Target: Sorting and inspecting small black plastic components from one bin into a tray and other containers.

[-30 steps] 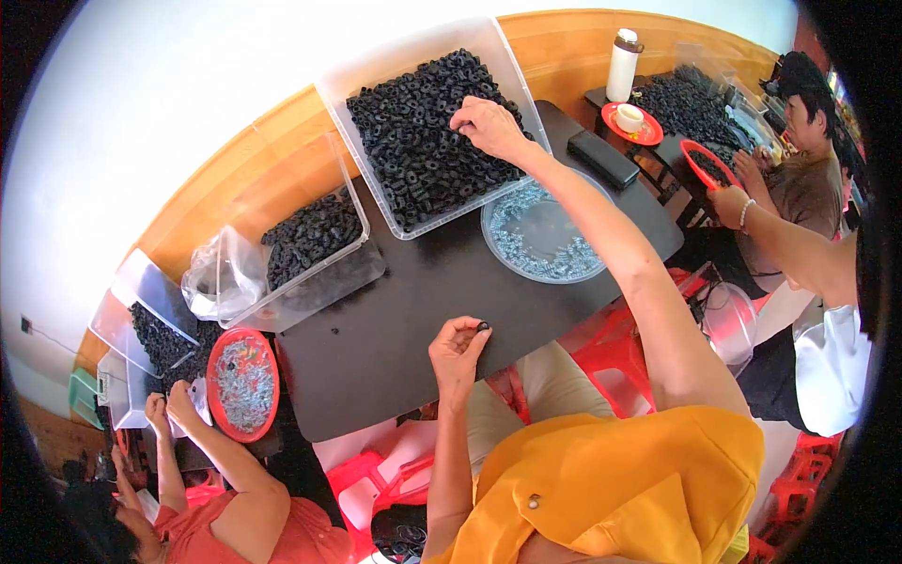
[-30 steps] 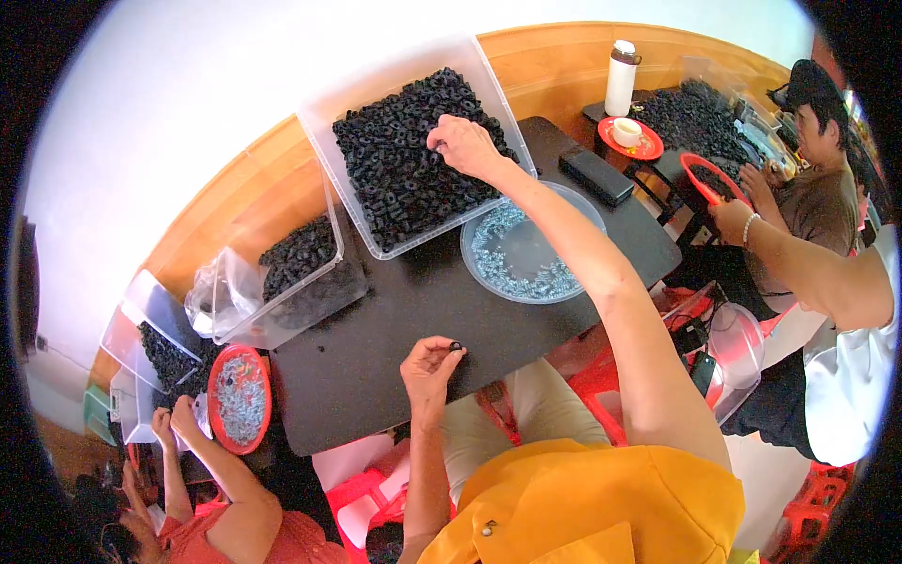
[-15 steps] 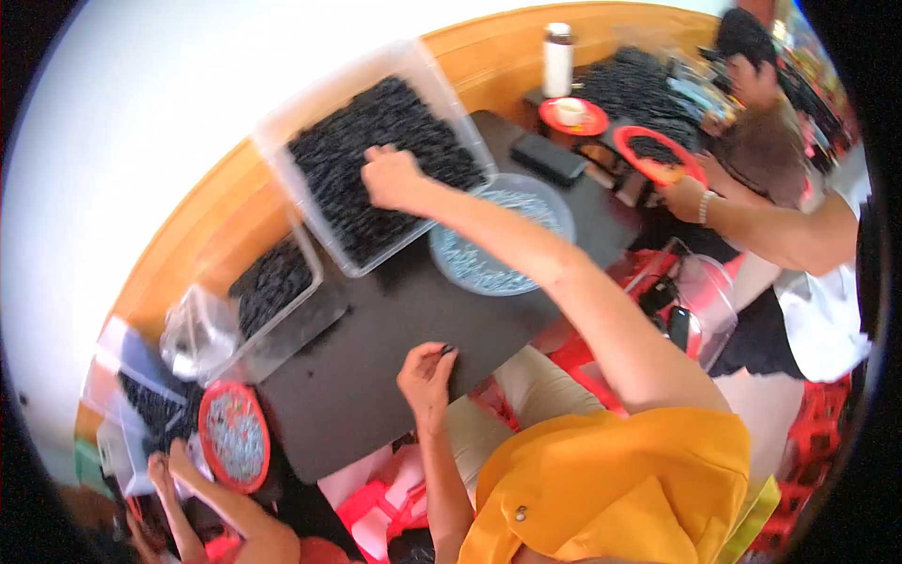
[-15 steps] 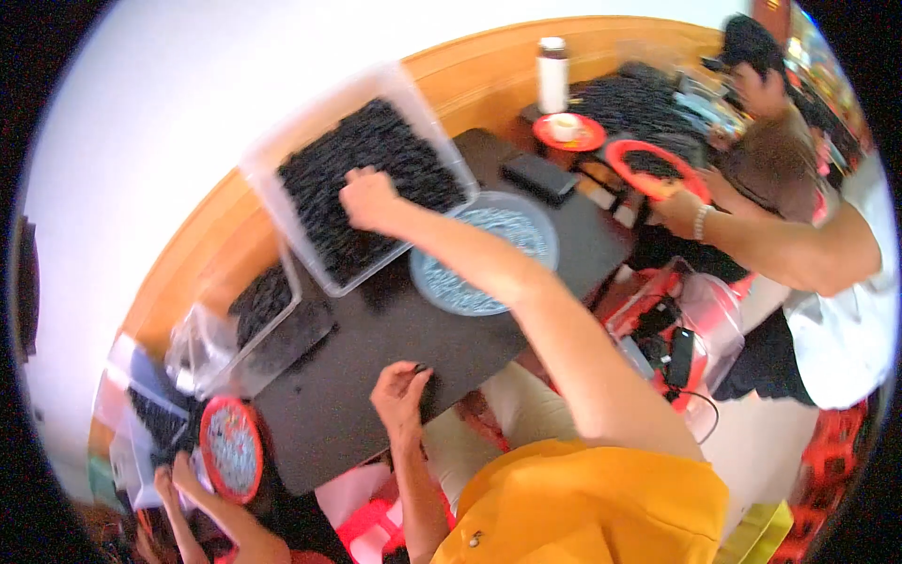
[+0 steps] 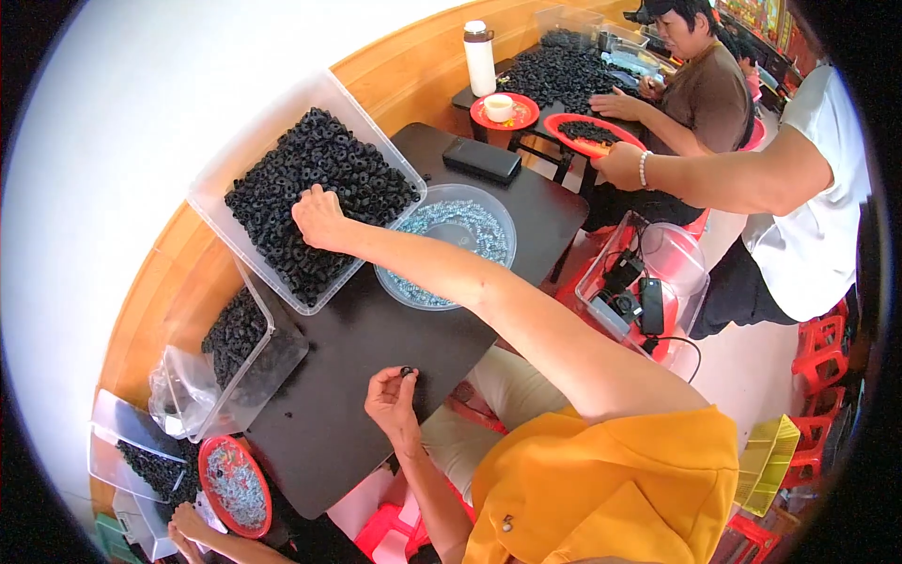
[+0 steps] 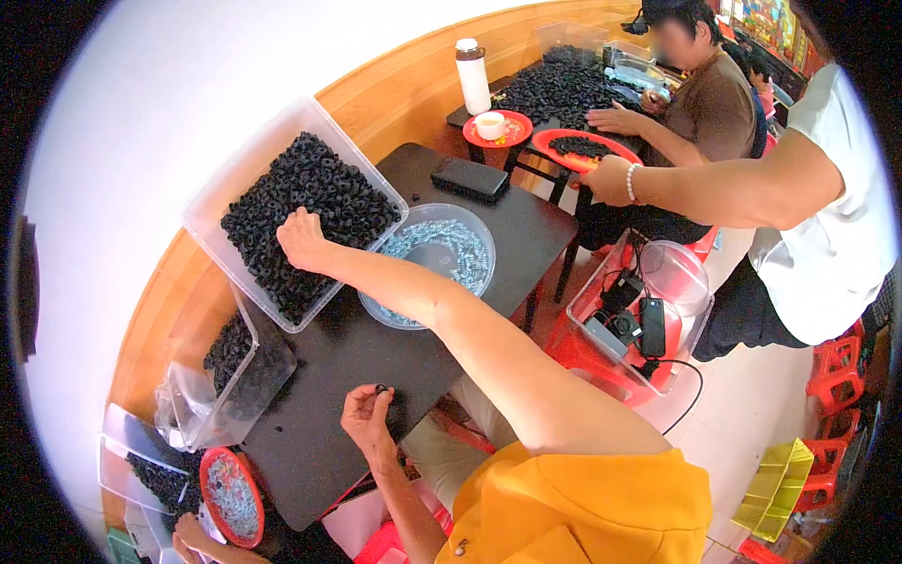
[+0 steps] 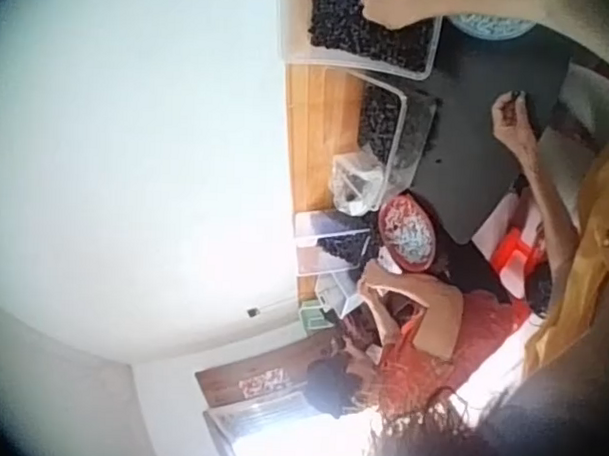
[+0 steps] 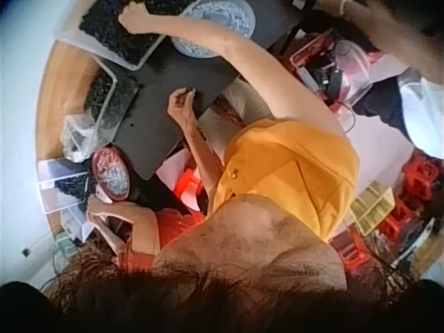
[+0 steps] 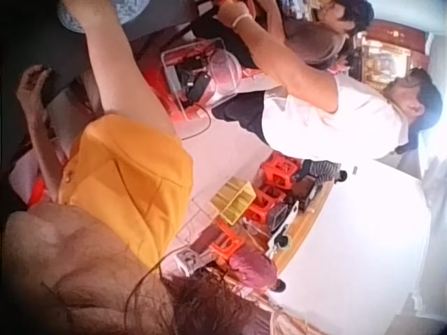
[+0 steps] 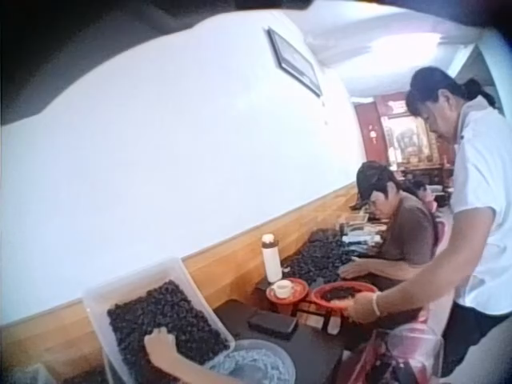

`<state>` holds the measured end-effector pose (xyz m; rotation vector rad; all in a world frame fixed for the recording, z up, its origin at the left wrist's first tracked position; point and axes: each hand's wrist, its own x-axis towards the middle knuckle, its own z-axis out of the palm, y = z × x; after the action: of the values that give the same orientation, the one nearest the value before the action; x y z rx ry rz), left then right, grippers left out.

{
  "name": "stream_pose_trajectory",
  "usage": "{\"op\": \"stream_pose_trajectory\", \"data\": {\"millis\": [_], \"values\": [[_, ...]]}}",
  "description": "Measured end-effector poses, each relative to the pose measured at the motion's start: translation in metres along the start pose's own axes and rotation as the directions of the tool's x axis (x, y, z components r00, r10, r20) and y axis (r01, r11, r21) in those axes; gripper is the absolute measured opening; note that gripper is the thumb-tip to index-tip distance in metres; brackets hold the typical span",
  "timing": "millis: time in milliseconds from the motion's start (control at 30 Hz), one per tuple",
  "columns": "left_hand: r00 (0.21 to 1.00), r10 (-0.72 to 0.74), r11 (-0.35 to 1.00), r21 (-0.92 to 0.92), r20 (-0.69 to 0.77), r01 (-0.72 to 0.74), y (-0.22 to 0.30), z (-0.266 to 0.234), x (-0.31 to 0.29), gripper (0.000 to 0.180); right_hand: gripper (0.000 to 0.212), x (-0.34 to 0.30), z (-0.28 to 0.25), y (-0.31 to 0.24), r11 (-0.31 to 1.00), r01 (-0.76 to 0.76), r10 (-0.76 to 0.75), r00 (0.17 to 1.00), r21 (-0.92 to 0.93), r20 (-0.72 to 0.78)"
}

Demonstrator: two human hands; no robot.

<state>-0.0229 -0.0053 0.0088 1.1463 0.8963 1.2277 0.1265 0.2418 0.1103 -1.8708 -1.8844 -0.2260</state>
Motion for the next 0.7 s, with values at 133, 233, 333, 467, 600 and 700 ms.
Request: {"op": "stream_pose_trajectory", "data": {"millis": [133, 233, 333, 467, 600, 700], "values": [[1.000, 0.000, 1.000, -0.012, 0.016, 0.000, 0.002, -0.002, 0.000, 0.015, 0.021, 0.000, -0.006, 0.000, 0.991, -0.070, 0.074, 0.997, 0.111, -0.031], [1.000, -0.016, 1.000, 0.012, -0.016, 0.016, 0.004, -0.005, -0.002, 0.016, 0.022, 0.004, -0.008, 0.001, 0.948, -0.099, 0.113, 0.993, 0.303, -0.031], [1.000, 0.001, 0.999, 0.032, -0.015, -0.001, 0.000, -0.008, 0.000, 0.017, 0.013, 0.013, -0.004, 0.009, 0.941, -0.095, 0.150, 0.978, 0.325, -0.147], [1.000, -0.028, 0.999, 0.040, 0.008, 0.027, 0.004, -0.003, 0.002, 0.016, 0.006, 0.014, -0.008, 0.038, 0.738, 0.108, 0.142, 0.940, 0.666, -0.311], [0.999, -0.048, 0.998, -0.047, 0.024, 0.049, -0.002, -0.004, 0.003, 0.016, 0.009, -0.031, -0.043, 0.041, 0.155, -0.074, -0.057, 0.995, 0.985, 0.083], [0.999, -0.046, 0.997, -0.054, 0.017, 0.047, -0.003, -0.008, 0.000, 0.016, 0.016, -0.076, -0.062, 0.028, 0.172, -0.186, -0.206, 0.954, 0.967, 0.220]]}}
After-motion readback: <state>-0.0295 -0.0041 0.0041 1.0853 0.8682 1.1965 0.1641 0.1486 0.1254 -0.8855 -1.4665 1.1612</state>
